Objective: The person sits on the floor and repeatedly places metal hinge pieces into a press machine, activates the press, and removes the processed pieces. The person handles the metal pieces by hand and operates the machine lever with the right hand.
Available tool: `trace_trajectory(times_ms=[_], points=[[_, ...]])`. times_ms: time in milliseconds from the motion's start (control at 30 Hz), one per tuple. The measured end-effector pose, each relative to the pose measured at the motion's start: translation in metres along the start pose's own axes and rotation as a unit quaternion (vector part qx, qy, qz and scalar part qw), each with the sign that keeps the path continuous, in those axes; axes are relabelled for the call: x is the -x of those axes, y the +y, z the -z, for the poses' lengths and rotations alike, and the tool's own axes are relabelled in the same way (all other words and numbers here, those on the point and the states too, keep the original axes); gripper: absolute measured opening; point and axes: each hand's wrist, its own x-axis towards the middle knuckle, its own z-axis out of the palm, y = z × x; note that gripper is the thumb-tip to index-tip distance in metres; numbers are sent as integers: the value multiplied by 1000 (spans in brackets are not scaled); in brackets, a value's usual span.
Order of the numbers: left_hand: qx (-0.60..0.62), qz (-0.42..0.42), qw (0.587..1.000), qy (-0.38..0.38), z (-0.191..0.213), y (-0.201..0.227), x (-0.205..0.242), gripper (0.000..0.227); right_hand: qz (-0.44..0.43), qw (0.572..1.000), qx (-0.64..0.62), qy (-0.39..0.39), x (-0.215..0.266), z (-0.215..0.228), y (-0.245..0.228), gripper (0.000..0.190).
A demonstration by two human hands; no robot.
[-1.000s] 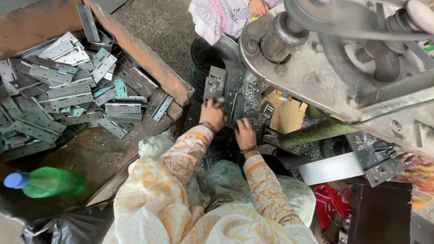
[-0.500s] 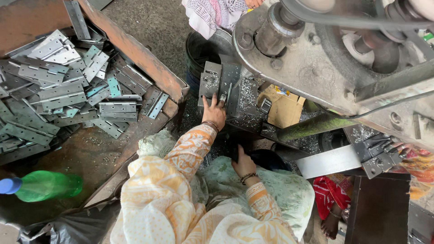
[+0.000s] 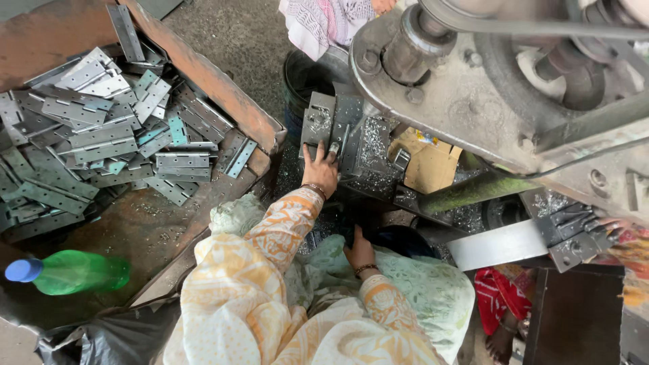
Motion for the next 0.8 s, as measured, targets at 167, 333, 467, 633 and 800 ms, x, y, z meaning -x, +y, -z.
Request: trace_trajectory(times_ms=[167, 333, 467, 633, 800], points=[[-9, 21, 1000, -1, -1, 3, -10, 46, 14, 999, 29, -20, 1, 44, -4, 80], [-11, 37, 999, -14, 0, 5, -33, 42, 14, 999, 20, 25, 2, 13, 0, 79], [-7, 31, 999, 7, -6, 3, -31, 44, 29, 997, -22, 67, -4, -25, 13, 83], [-5, 28, 998, 49, -20, 3, -23, 46, 17, 998, -17, 55, -1, -28, 18, 84], [20, 44, 996, 79, -25, 3, -30, 48, 21, 1000, 0, 18, -1, 19, 0, 76]])
